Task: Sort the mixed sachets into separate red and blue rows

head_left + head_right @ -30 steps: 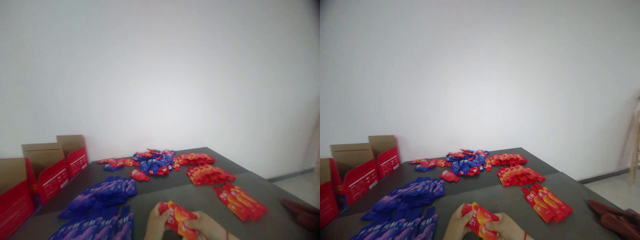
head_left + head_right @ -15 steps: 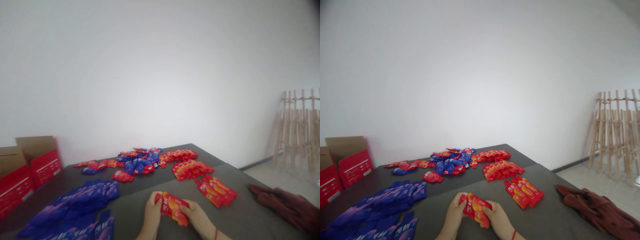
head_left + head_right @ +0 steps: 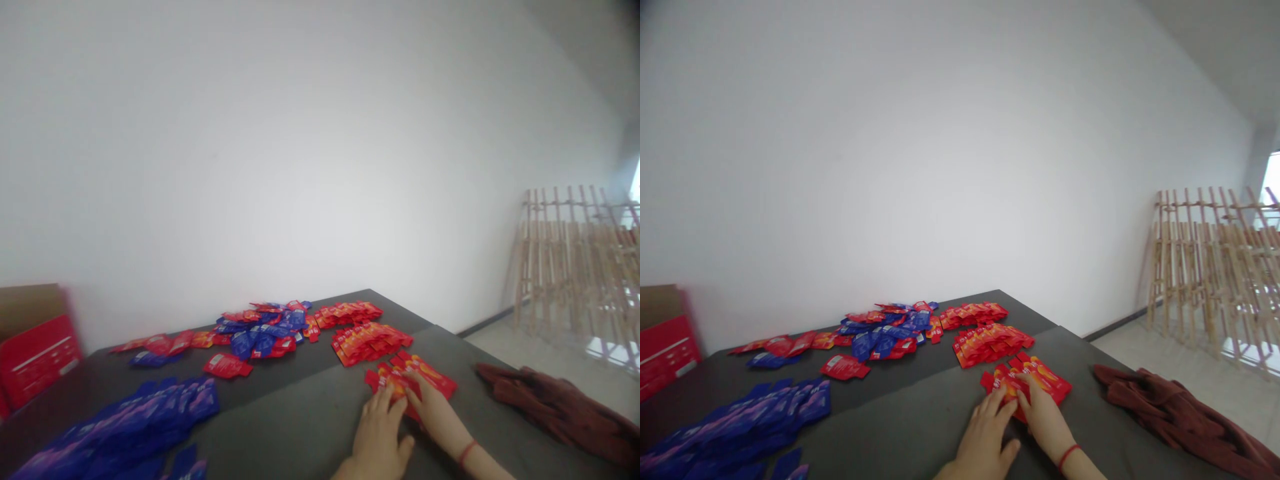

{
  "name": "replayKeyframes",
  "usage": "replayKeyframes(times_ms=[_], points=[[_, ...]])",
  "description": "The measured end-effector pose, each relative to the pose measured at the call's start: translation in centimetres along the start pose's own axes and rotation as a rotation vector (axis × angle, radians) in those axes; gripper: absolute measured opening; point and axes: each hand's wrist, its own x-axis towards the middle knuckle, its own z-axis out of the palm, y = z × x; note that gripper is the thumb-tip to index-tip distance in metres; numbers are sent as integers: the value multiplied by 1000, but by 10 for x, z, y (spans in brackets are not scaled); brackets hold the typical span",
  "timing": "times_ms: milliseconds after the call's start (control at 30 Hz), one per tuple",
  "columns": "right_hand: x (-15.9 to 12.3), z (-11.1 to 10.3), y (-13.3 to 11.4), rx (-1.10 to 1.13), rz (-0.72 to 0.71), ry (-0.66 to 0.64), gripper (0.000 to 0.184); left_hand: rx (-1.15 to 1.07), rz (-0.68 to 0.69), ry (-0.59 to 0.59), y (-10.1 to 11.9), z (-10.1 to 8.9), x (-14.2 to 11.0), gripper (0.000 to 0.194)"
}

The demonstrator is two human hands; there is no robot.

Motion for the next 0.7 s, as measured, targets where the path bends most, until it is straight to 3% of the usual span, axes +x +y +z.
replayKeyframes(times_ms=[67,167,267,400,500,600,700], points=[[-1,-3,7,-265,-98,47,38,31,49,-70,2,3,6,64],[-1,-3,11,-586,-249,110,32,44,77,-85,0,3,11,60],[2,4,14,-601,-453,87,38,41,87,-75,0,5,11,64],[4,20,23,-490,-464,-40,43,120,65,-71,-5,-6,7,55],[3,30,36,-493,-467,12,51,306,-55,-55,-26,-47,10,39],[7,38,55,-520,-544,108,54,449,-264,-2,-67,-116,9,37],[17,49,77,-544,-663,226,53,595,-526,19,-112,-185,-11,30]])
